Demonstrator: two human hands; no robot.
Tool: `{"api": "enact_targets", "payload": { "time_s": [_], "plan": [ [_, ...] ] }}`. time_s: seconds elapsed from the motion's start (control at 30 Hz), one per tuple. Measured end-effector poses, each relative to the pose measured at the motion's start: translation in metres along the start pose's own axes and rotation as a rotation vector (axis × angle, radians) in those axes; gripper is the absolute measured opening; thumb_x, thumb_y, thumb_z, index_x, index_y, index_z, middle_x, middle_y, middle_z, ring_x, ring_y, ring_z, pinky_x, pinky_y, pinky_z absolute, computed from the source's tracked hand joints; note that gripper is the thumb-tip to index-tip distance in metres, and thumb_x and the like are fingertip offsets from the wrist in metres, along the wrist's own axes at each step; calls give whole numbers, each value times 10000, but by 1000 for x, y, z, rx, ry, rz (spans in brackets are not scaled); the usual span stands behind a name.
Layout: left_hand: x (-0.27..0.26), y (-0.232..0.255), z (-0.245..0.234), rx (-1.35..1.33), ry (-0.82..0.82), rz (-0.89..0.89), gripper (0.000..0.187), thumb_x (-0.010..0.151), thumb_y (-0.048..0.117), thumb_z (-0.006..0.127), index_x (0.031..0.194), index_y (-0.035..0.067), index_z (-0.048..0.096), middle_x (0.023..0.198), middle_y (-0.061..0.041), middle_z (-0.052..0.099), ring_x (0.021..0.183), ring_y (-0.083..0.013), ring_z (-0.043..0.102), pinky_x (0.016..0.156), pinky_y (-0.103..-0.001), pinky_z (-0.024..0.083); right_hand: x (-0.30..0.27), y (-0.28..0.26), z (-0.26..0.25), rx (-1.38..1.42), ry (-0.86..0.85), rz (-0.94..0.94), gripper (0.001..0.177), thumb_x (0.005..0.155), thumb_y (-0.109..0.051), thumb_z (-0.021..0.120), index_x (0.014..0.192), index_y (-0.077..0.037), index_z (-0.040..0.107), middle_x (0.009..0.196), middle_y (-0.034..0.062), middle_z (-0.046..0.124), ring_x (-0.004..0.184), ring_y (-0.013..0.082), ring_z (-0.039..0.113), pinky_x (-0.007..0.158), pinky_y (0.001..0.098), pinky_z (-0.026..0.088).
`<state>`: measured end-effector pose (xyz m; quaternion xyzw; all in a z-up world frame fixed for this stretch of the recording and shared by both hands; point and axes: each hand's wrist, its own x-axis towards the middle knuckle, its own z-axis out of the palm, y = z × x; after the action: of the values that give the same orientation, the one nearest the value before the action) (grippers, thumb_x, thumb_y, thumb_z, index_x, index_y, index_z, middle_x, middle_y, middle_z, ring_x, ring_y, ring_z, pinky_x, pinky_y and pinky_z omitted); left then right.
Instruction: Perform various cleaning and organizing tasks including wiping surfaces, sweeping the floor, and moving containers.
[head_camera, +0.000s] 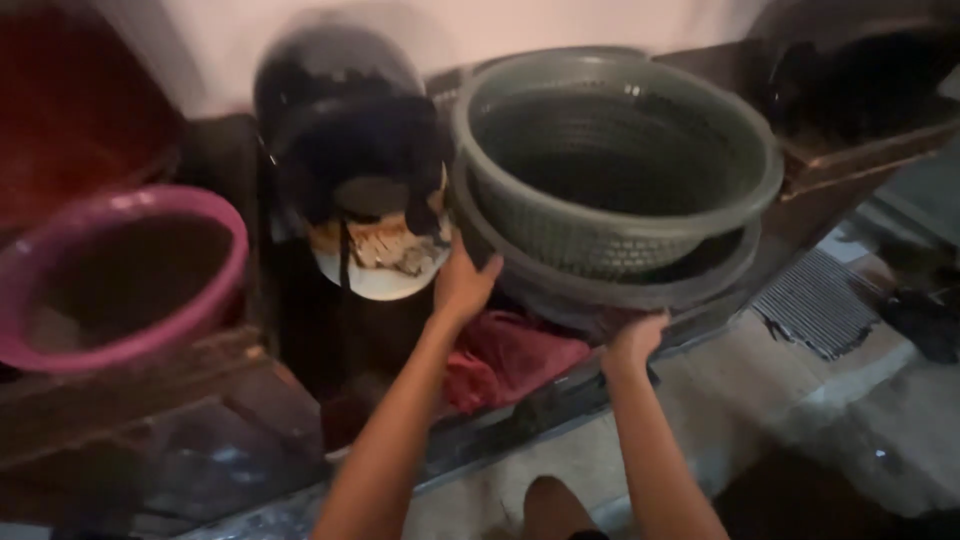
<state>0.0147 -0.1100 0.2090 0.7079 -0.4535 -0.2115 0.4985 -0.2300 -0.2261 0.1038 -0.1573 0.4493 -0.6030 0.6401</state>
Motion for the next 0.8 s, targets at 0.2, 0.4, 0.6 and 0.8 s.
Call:
{"api": "enact_targets", "payload": {
  "time_s": [0.2, 0.4, 0.6, 0.8],
  "plan": [
    [48, -28, 18, 139, -76, -227, 844, 947, 501, 612, 1603, 76, 295, 1422, -261, 590, 1293, -433, 574, 1076, -483, 449, 3, -50, 14, -151, 225, -59, 720, 918, -653, 497, 1330, -64, 545, 1252, 145, 669, 1030, 356, 688, 757, 510, 590],
    [89, -71, 56, 174, 114, -378, 988, 824, 446, 794, 1526, -53, 310, 1269, -315, 655, 1154, -447, 642, 968, -473, 517, 41, -91, -9, -341, 213, 155, 654, 827, -371, 809, 1312, -2, 571, 1333, 239, 593, 1060, 426, 632, 760, 609, 586],
    [94, -28, 44, -321, 22, -618, 580, 822, 271, 725, 1349, 87, 568, 1133, -115, 690, 857, -278, 674, 634, -449, 558, 11, -132, 9, -358, 144, 295, 691, 812, -277, 801, 1401, -167, 457, 1375, 199, 588, 1078, 484, 637, 814, 648, 586],
    [103, -24, 46, -585, 9, -862, 676, 982, 199, 652, 1543, 195, 274, 1392, -99, 515, 1038, -290, 618, 704, -517, 597, 41, -120, 1, -366, 101, 311, 609, 810, -184, 768, 1346, -197, 480, 1198, 134, 651, 1035, 410, 663, 789, 625, 569]
  ]
}}
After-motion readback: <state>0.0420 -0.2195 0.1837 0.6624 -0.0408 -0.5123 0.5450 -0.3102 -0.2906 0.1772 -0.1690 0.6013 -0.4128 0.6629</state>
